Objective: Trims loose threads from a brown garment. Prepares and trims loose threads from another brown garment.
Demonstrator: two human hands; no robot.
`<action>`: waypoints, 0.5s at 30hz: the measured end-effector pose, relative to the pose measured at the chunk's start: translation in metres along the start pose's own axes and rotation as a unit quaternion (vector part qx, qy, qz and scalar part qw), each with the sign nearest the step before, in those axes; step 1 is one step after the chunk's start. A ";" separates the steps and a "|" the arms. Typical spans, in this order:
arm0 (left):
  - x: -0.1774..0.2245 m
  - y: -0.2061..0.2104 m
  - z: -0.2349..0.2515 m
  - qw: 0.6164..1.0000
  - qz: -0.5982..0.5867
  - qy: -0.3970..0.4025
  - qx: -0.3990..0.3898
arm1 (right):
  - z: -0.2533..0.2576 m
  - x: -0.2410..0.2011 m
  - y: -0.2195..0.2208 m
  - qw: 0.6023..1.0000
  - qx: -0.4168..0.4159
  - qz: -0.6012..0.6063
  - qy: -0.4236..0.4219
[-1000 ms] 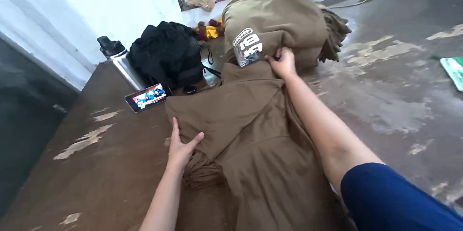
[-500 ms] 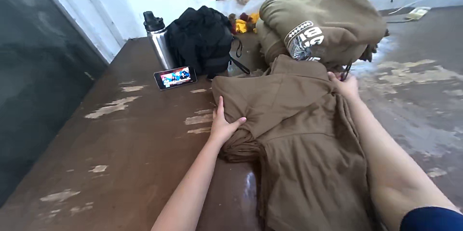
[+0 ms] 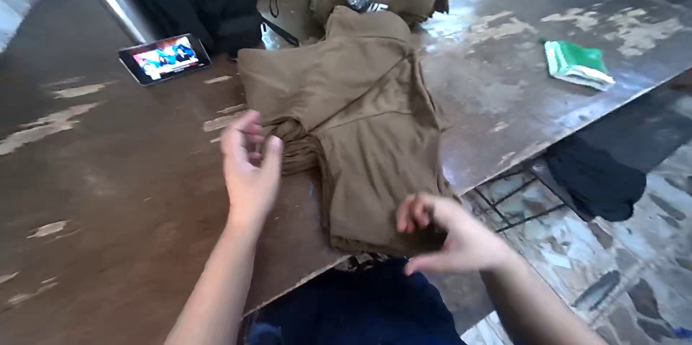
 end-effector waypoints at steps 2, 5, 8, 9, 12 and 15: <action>0.017 0.010 -0.038 0.977 -0.020 0.137 -0.164 | -0.021 0.003 0.023 0.997 0.021 -0.073 -0.025; 0.025 0.041 -0.092 0.928 0.074 0.257 -0.258 | -0.027 0.006 0.029 0.995 0.099 0.006 -0.022; 0.014 0.063 -0.113 0.954 0.115 0.245 -0.127 | -0.023 -0.007 0.014 0.986 0.123 0.115 -0.015; 0.010 0.063 -0.113 0.964 0.106 0.229 -0.079 | -0.020 -0.013 0.006 0.984 0.131 0.118 -0.023; 0.003 0.059 -0.111 0.980 0.067 0.188 -0.005 | -0.005 -0.027 -0.013 0.980 0.178 0.047 -0.075; 0.006 0.063 -0.114 0.985 0.045 0.166 -0.009 | 0.024 -0.028 -0.012 0.954 0.261 -0.078 -0.123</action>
Point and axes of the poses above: each hand's wrist, its own z-axis towards the middle knuckle, its own y-axis out of the palm, x = y × z, the point moved 1 cm from there along z, towards the middle knuckle, and after that the axes turned 8 degrees about z, right-handed, at the moved point
